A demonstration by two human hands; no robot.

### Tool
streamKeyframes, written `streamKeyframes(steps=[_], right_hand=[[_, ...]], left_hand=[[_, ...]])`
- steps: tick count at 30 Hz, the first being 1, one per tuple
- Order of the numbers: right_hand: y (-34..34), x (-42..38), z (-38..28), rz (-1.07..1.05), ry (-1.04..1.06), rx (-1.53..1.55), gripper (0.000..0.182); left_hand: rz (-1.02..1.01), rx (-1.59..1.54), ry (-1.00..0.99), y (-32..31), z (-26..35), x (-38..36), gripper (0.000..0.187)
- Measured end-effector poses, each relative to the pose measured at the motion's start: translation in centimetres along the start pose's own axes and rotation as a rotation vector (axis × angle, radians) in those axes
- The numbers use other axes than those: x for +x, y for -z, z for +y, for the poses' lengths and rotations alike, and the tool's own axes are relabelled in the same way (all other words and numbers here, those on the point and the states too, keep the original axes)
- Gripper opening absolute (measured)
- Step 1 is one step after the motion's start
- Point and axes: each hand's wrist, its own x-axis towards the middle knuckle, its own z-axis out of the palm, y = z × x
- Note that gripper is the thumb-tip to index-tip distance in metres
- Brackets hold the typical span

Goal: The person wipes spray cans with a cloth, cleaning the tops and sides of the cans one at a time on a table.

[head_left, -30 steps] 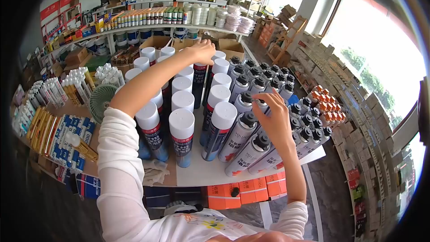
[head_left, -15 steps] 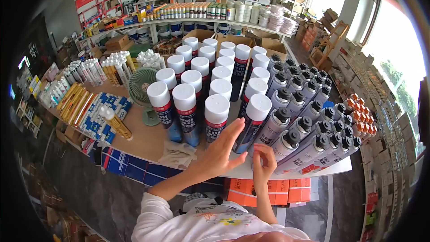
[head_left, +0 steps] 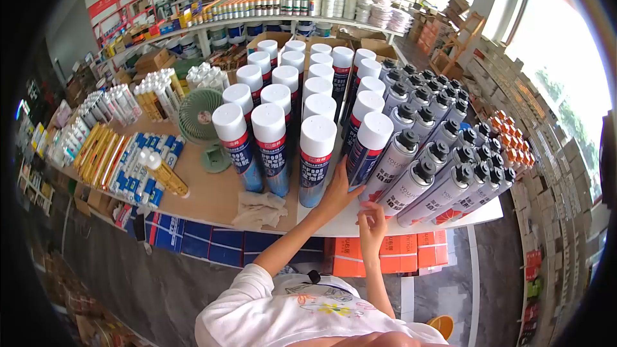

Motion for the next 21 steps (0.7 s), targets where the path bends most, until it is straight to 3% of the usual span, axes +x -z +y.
streamKeyframes(steps=[2,8,11,13,14,15,18,21], right_hand=[[-0.9,-0.5,0.5,0.037,-0.024,0.009,0.02],[-2.8,-0.7,0.5,0.108,-0.031,-0.052,0.023],[-3.1,-0.4,0.3,0.186,0.041,-0.079,0.034],[-3.2,-0.5,0.4,0.277,0.127,-0.177,0.047],[-3.4,-0.5,0.3,0.278,0.114,-0.123,0.06],[-3.6,-0.6,0.0,0.269,0.107,-0.124,0.06],[-4.2,-0.9,-0.7,0.251,0.146,-0.12,0.08],[-5.2,-1.0,-1.6,0.18,0.102,-0.072,0.082]], left_hand=[[0.021,-0.014,-0.012,-1.2,-2.4,0.2,0.09],[-0.089,-0.007,0.015,0.9,-1.2,-0.9,0.083],[-0.089,-0.007,-0.009,2.0,-0.5,-2.4,0.081],[-0.2,-0.083,0.029,3.5,0.8,-4.0,0.081],[-0.226,-0.073,0.045,4.3,1.5,-4.6,0.081],[-0.223,-0.073,0.056,4.6,1.4,-5.3,0.081],[-0.179,-0.043,-0.126,5.7,1.2,-6.9,0.08],[-0.182,-0.05,-0.138,7.4,1.5,-8.3,0.079]])
